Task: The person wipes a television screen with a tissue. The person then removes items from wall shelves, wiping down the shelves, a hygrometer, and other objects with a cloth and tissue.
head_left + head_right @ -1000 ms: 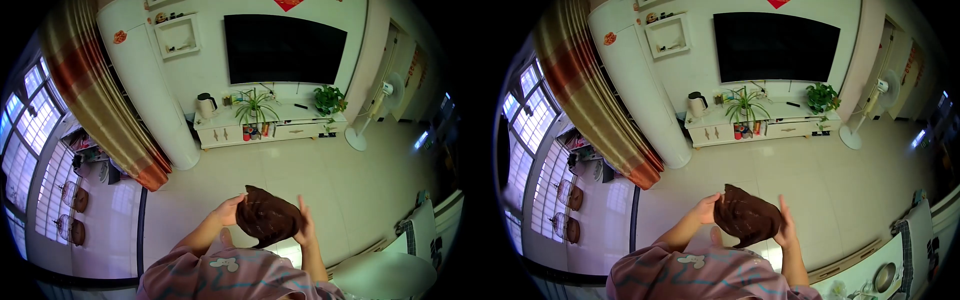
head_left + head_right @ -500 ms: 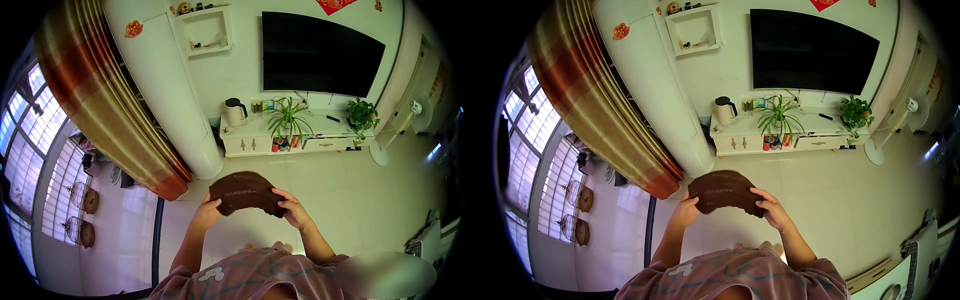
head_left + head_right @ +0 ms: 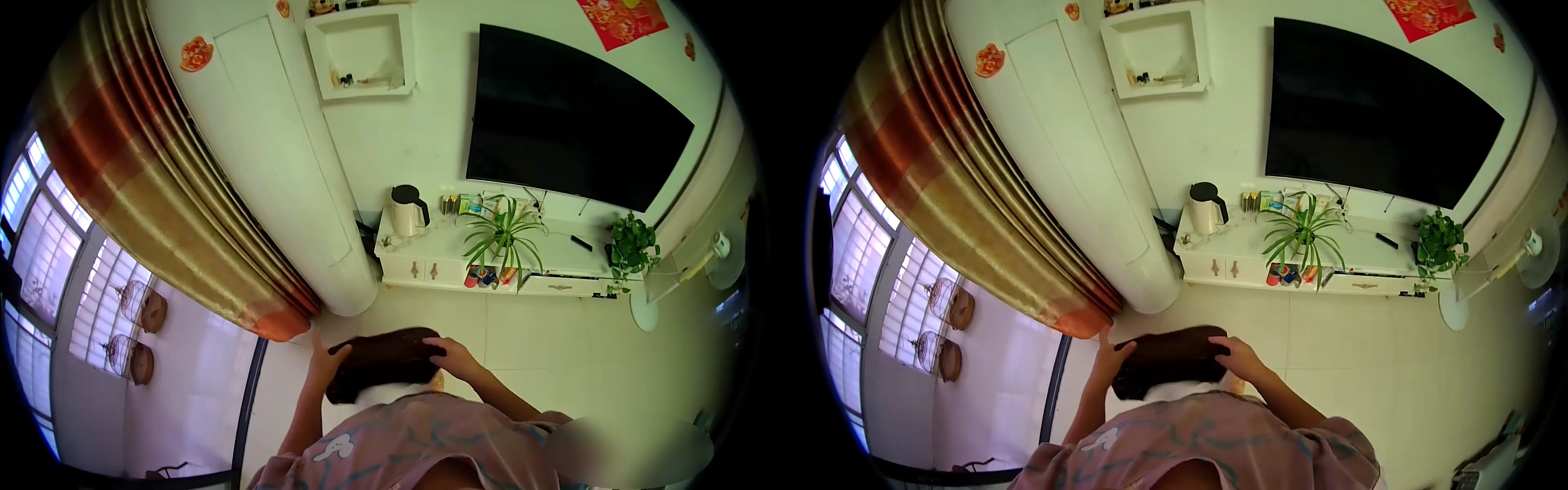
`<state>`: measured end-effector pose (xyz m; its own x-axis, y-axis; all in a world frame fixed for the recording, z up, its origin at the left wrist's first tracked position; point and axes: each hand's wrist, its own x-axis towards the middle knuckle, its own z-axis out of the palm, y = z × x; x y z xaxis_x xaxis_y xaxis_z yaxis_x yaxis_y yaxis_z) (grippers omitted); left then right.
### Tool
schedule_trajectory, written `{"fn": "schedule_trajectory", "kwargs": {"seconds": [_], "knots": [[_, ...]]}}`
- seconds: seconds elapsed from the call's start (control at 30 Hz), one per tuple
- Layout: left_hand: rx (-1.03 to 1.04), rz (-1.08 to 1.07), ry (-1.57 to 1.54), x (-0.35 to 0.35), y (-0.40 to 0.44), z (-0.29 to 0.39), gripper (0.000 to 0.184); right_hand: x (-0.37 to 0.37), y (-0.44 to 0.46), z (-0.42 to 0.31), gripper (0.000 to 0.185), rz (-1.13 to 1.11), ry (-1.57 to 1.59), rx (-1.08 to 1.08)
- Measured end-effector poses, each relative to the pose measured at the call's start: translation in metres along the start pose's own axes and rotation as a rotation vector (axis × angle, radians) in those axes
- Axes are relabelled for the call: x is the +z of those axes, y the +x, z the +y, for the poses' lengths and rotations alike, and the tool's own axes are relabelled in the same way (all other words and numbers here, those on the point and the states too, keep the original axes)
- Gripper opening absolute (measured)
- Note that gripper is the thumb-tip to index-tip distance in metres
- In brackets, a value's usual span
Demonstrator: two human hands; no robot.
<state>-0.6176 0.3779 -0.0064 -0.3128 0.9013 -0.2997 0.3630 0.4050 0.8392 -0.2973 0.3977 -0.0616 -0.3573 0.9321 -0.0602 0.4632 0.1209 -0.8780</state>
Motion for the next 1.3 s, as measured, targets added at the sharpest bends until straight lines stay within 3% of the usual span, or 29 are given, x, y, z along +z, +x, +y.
{"fn": "schedule_trajectory", "kwargs": {"seconds": [0.03,0.1,0.13,0.2,0.23,0.27,0.33,0.4,0.47,0.5,0.57,0.6,0.63,0.67,0.7,0.73,0.77,0.83,0.9,0.97,1.03,1.13,1.3], "knots": [[0.043,-0.11,0.15,0.002,-0.007,0.03,0.08,-0.01,0.013,0.001,0.042,0.006,-0.107,-0.025],[0.246,-0.295,0.448,0.019,0.013,0.029,0.072,-0.023,0.05,0.018,0.025,0.115,-0.292,-0.013],[0.226,-0.297,0.448,0.028,0.023,0.02,0.072,-0.029,0.065,0.02,0.021,0.204,-0.417,-0.041],[0.47,-0.227,0.783,0.043,0.037,0.01,0.051,-0.049,0.098,0.014,0.018,0.392,-0.5,-0.379],[0.497,-0.074,0.736,0.053,0.047,0.016,0.031,-0.059,0.117,0.003,0.02,0.472,-0.613,-0.548],[0.491,-0.079,0.733,0.059,0.061,0.025,0.031,-0.061,0.131,-0.003,0.02,0.464,-0.615,-0.544],[0.405,0.164,0.714,0.066,0.092,0.043,0.033,-0.055,0.159,-0.02,0.022,0.322,-0.392,-0.33],[-0.039,-0.011,-0.07,0.071,0.13,0.038,0.051,-0.048,0.176,-0.054,0.022,0.123,-0.28,-0.22],[-0.303,-0.318,-1.2,0.082,0.137,0.081,0.058,-0.039,0.192,-0.08,0.023,-0.074,-0.14,-0.532],[-0.204,-0.471,-1.213,0.086,0.154,0.084,0.067,-0.041,0.205,-0.084,0.023,-0.078,-0.148,-0.525],[-0.315,-0.596,-1.344,0.089,0.179,0.088,0.069,-0.046,0.238,-0.09,0.024,-0.219,-0.13,-0.715],[-0.328,-0.658,-1.387,0.089,0.196,0.087,0.069,-0.062,0.258,-0.106,0.022,-0.208,-0.174,-0.522],[-0.342,-0.695,-1.423,0.09,0.211,0.1,0.067,-0.07,0.287,-0.097,0.022,-0.067,-0.149,-0.556],[-0.35,-0.709,-1.429,0.089,0.231,0.106,0.067,-0.086,0.322,-0.085,0.023,-0.049,-0.34,-0.39],[-0.386,-0.682,-1.412,0.086,0.25,0.112,0.065,-0.107,0.353,-0.091,0.028,0.098,-0.066,-0.329],[-0.418,-0.656,-1.392,0.082,0.269,0.119,0.063,-0.139,0.385,-0.111,0.032,0.176,-0.308,-0.216],[-0.414,-0.691,-1.416,0.076,0.286,0.129,0.06,-0.163,0.417,-0.124,0.034,0.286,-0.327,-0.156],[-0.387,-0.705,-1.364,0.062,0.316,0.152,0.06,-0.211,0.476,-0.154,0.043,0.548,-0.556,-0.217],[-0.358,-0.744,-1.305,0.053,0.346,0.164,0.058,-0.25,0.53,-0.184,0.051,0.669,-0.786,-0.186],[-0.357,-0.806,-1.281,0.042,0.372,0.174,0.057,-0.278,0.58,-0.196,0.056,0.852,-0.988,-0.319],[-0.365,-0.863,-1.256,0.037,0.389,0.183,0.057,-0.297,0.616,-0.212,0.066,0.843,-1.057,-0.389],[-0.406,-0.777,-1.222,0.038,0.408,0.191,0.055,-0.305,0.649,-0.227,0.069,0.795,-1.24,-0.317],[-0.374,-0.741,-1.253,0.046,0.422,0.2,0.053,-0.32,0.693,-0.217,0.061,0.706,-1.372,-0.201]]}}
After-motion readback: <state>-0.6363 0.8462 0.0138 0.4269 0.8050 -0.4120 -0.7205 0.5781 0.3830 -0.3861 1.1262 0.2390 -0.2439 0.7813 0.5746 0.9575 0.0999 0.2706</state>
